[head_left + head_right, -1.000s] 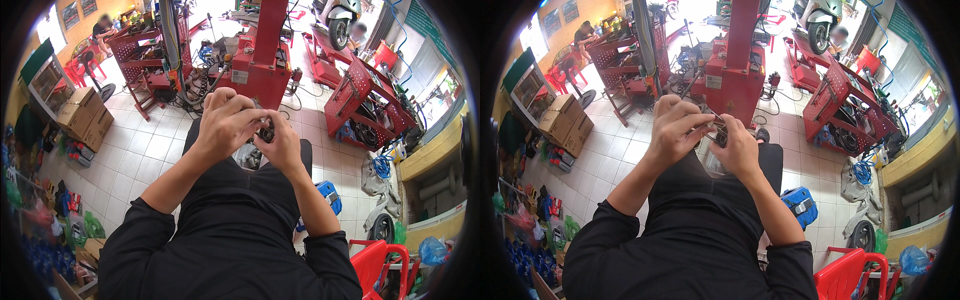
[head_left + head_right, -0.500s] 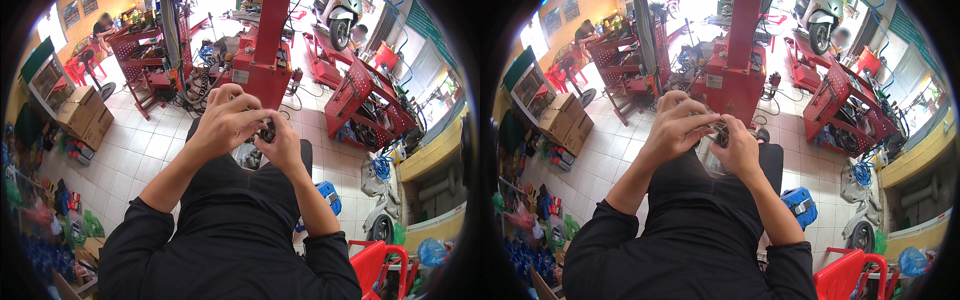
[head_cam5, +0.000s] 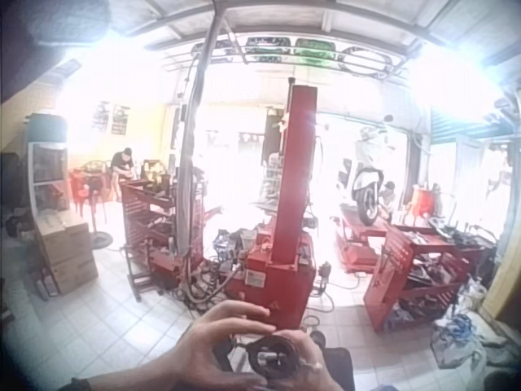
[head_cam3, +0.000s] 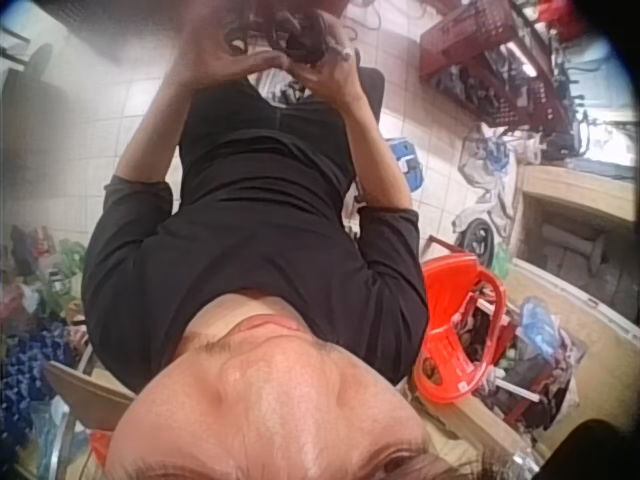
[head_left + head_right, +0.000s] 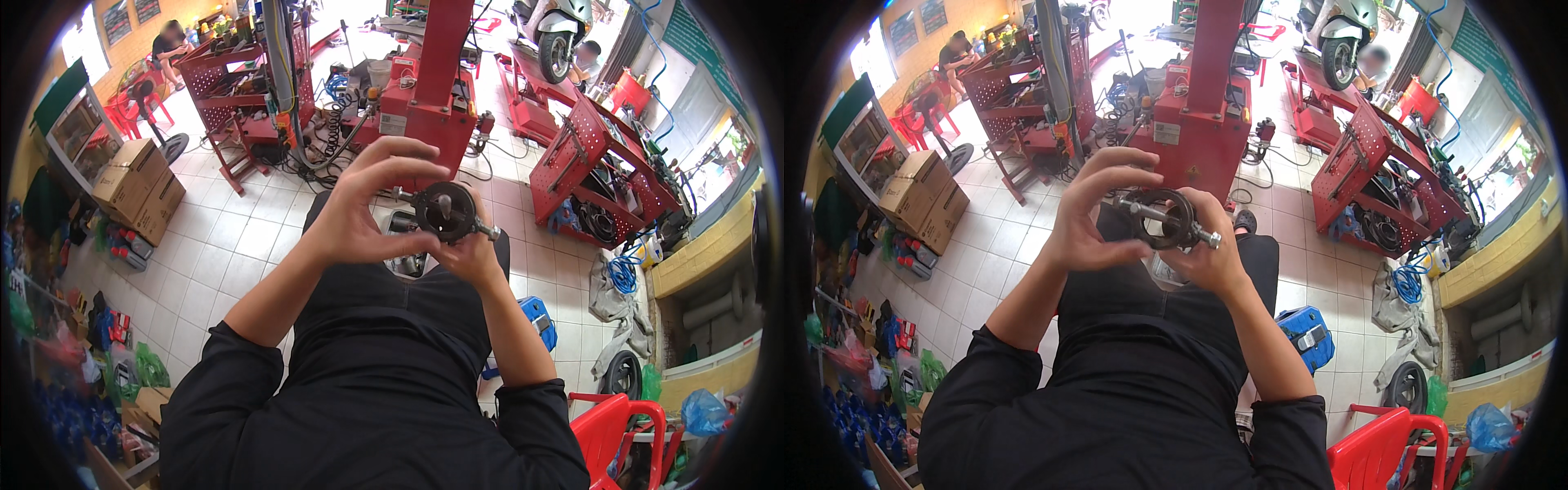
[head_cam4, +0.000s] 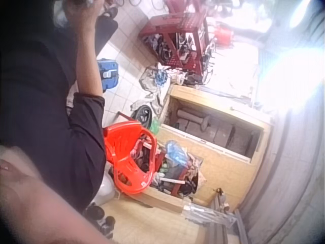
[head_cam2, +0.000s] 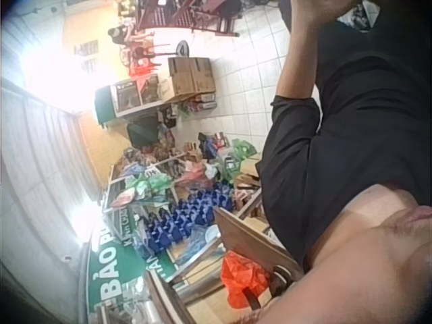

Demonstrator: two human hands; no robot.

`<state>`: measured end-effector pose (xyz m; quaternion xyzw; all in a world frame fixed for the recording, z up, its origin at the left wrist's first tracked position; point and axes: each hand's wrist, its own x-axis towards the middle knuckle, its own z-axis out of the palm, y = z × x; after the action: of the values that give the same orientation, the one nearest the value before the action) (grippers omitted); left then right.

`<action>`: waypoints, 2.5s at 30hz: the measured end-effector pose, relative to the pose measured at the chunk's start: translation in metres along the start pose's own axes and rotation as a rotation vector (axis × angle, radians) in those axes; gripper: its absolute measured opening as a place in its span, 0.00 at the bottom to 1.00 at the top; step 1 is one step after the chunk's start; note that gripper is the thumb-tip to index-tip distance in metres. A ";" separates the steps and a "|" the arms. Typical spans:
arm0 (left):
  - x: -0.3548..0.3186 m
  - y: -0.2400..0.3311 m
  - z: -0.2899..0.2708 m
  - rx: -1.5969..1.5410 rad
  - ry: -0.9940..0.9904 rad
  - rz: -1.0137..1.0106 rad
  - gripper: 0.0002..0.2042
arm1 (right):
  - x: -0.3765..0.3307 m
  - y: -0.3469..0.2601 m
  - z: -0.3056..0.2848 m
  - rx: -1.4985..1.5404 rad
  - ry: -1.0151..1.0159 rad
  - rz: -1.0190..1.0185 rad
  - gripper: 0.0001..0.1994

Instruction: The person sits on a stool in a workshop and assembles a mechanical component, likely a brake caliper, by hand. They insert a metal rod into the housing, attach a small metal clip, and manipulate various parts of the assembly while holding it in their lap.

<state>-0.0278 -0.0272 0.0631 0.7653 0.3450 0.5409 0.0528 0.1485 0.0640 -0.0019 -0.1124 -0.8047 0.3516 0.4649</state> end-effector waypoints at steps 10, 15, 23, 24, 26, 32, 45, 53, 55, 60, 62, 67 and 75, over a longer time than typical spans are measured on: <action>-0.007 0.006 0.024 -0.131 -0.020 0.006 0.34 | -0.001 0.007 0.001 0.037 -0.034 -0.141 0.34; -0.006 0.001 0.028 -0.168 -0.008 0.075 0.30 | -0.006 0.009 0.002 0.093 -0.039 -0.060 0.35; -0.003 0.008 0.023 -0.060 -0.059 0.113 0.20 | -0.003 0.001 -0.001 0.014 -0.048 -0.035 0.35; -0.003 0.008 0.023 -0.072 -0.053 0.116 0.20 | -0.003 0.001 -0.001 0.009 -0.048 -0.033 0.35; -0.002 0.009 0.023 -0.097 -0.042 0.121 0.20 | -0.002 0.000 -0.002 -0.002 -0.049 -0.030 0.34; -0.003 0.009 0.025 -0.141 -0.031 0.090 0.19 | 0.000 -0.003 -0.005 0.042 -0.041 -0.005 0.33; -0.011 0.007 0.033 -0.202 0.084 -0.046 0.35 | 0.001 -0.006 0.000 0.072 -0.054 0.023 0.30; -0.009 0.006 0.028 -0.132 0.094 -0.108 0.30 | 0.008 -0.016 -0.012 0.013 -0.142 -0.045 0.32; -0.011 0.002 0.029 -0.238 0.125 -0.209 0.29 | 0.014 -0.027 -0.021 0.013 -0.094 -0.121 0.31; -0.011 0.000 0.031 -0.307 0.097 -0.317 0.31 | 0.019 -0.035 -0.044 -0.198 0.009 -0.261 0.17; -0.012 -0.003 0.033 -0.338 0.130 -0.323 0.30 | 0.021 -0.043 -0.048 -0.400 -0.046 -0.313 0.12; -0.011 -0.005 0.032 -0.384 0.143 -0.359 0.29 | 0.024 -0.041 -0.042 -0.530 0.001 -0.409 0.07; -0.010 -0.009 0.038 -0.449 0.156 -0.428 0.28 | 0.018 -0.034 -0.035 -0.487 0.030 -0.305 0.04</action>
<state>-0.0007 -0.0152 0.0356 0.6007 0.3731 0.6373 0.3063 0.1725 0.0649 0.0439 -0.1037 -0.8661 0.0721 0.4837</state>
